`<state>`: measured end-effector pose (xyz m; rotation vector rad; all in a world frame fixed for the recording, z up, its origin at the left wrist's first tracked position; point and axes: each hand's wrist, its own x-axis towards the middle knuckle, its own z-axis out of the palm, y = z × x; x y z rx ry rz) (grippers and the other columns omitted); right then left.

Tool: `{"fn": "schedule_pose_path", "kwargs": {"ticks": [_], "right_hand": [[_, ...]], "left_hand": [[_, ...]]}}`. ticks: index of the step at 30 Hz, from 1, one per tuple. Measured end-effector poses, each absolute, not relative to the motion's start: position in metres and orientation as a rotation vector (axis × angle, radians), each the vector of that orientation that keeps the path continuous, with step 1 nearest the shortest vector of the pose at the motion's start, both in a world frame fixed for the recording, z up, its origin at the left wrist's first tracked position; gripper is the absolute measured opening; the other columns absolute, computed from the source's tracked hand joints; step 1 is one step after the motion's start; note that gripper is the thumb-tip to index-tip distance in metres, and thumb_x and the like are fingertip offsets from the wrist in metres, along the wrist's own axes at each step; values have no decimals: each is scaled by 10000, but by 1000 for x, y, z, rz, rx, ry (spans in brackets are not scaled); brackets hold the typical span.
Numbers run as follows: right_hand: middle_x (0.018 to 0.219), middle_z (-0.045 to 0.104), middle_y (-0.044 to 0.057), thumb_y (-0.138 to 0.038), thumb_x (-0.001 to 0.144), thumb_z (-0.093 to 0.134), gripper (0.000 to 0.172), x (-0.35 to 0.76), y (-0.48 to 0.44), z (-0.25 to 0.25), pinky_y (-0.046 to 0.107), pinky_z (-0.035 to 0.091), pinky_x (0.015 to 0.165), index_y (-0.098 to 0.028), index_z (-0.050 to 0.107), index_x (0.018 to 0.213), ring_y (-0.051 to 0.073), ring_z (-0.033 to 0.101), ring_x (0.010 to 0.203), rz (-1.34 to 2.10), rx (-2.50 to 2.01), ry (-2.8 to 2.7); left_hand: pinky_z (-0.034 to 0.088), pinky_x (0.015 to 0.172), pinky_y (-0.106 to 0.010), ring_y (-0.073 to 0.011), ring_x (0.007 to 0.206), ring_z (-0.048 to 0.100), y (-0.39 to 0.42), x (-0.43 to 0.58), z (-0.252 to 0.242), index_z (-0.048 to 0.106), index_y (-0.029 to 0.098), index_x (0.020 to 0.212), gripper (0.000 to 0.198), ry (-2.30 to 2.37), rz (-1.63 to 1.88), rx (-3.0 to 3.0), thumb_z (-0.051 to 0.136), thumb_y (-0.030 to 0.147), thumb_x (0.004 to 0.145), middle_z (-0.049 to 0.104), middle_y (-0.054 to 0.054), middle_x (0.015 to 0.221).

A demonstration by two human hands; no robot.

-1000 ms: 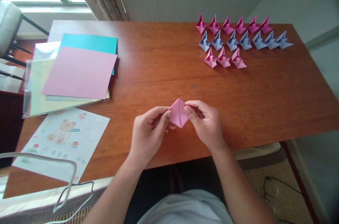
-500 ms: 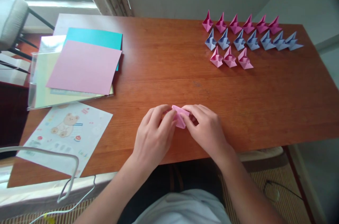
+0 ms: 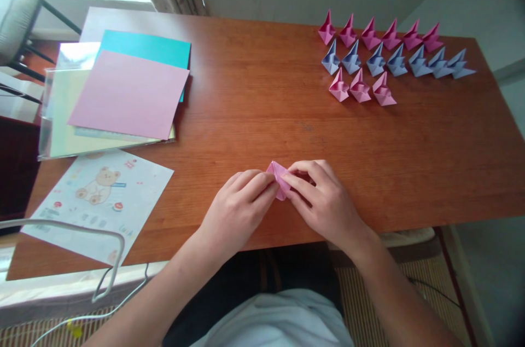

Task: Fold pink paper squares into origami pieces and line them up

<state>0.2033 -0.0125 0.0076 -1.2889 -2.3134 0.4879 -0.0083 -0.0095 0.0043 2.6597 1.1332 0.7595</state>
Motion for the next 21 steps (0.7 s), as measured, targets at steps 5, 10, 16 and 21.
{"fn": "schedule_pose_path", "kwargs": {"ticks": [5,10,16,21], "right_hand": [[1180,668,115,-266,965,660,201,219,-4,9,406,552,908,-184,733,1134,246,583,1024,535,-1148,-2411],[1106,704,107,-279,978,647,193,220,1,7,390,557,843,-201,750,1122,238,613,986,485,-1112,-2412],[1076,732,89,-278,989,631,172,216,-1,9,391,555,853,-236,767,1084,226,632,963,477,-1149,-2347],[1100,729,81,-269,984,635,159,215,-3,6,398,549,888,-248,764,1075,228,633,994,493,-1182,-2337]], "left_hand": [[602,871,-361,-225,953,691,-13,-14,3,695,95,1124,219,1091,779,2686,514,117,1002,755,-97,1080],[604,872,-351,-208,931,697,-12,-14,3,713,139,1077,161,1113,793,2589,607,126,956,753,-86,1101],[600,863,-326,-191,926,683,-10,-11,4,697,159,1059,118,1185,846,2467,645,172,954,744,-77,1073],[597,929,-372,-240,1045,670,-12,-11,4,687,158,1011,76,1214,809,2532,644,159,949,725,-110,1155]]}}
